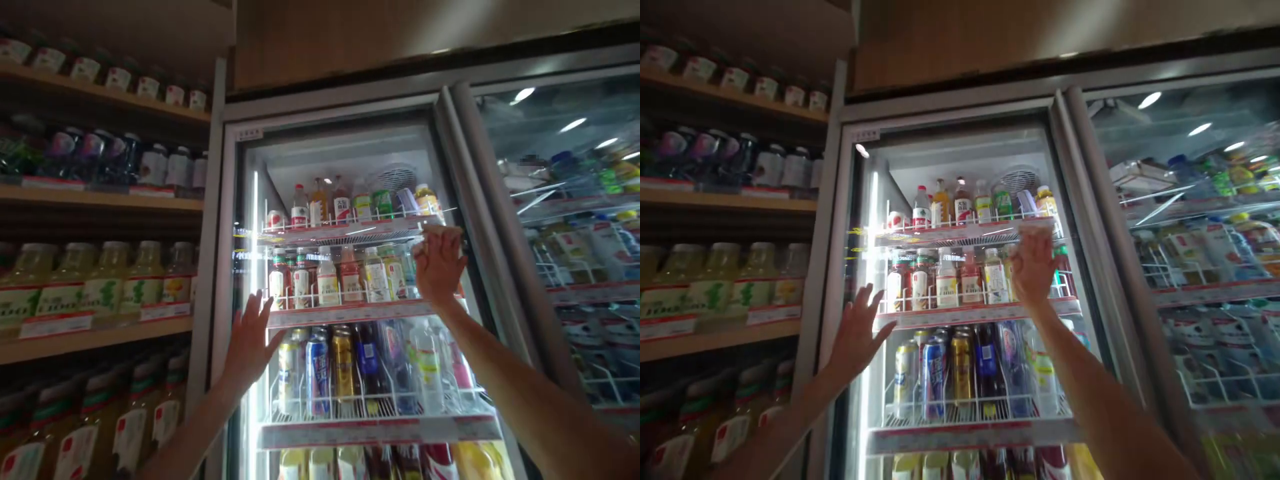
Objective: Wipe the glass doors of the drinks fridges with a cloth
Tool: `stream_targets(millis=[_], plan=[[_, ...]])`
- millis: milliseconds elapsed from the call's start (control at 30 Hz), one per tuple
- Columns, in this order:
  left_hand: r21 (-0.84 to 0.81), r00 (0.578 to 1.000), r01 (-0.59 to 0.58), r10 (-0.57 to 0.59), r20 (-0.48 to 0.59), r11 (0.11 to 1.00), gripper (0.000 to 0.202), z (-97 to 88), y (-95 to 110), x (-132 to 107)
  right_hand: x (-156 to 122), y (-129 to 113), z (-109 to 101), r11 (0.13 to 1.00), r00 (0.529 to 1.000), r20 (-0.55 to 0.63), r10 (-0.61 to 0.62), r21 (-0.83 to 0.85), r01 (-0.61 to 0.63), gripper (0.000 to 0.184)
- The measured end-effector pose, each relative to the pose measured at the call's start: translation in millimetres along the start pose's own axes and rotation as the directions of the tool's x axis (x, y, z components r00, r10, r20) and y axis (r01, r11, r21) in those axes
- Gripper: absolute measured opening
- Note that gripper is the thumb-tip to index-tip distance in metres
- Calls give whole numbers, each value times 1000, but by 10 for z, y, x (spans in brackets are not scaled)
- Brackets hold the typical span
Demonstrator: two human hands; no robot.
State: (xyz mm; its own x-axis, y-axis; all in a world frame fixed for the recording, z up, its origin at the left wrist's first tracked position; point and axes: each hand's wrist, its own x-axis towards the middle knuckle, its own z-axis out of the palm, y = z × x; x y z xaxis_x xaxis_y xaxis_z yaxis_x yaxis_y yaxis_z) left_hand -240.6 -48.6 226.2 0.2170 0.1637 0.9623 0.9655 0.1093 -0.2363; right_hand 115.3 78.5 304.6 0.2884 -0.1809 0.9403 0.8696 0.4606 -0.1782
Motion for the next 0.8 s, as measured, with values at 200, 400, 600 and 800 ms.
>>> stream_targets(millis=[200, 400, 600, 800], plan=[[-19, 993, 119, -119, 3, 993, 65, 52, 174, 798, -191, -612, 52, 878, 851, 219, -478, 106, 466, 46], [-72, 986, 128, -135, -101, 989, 70, 230, 191, 799, 344, 139, -15, 988, 992, 12, 128, -94, -126, 54], [-112, 982, 124, -139, -131, 986, 72, 267, 175, 789, -71, -591, 84, 901, 876, 213, -432, 48, 432, 51], [-109, 982, 125, -139, -132, 986, 70, 260, 166, 788, 454, -73, -45, 997, 988, 147, 54, -63, -45, 52]])
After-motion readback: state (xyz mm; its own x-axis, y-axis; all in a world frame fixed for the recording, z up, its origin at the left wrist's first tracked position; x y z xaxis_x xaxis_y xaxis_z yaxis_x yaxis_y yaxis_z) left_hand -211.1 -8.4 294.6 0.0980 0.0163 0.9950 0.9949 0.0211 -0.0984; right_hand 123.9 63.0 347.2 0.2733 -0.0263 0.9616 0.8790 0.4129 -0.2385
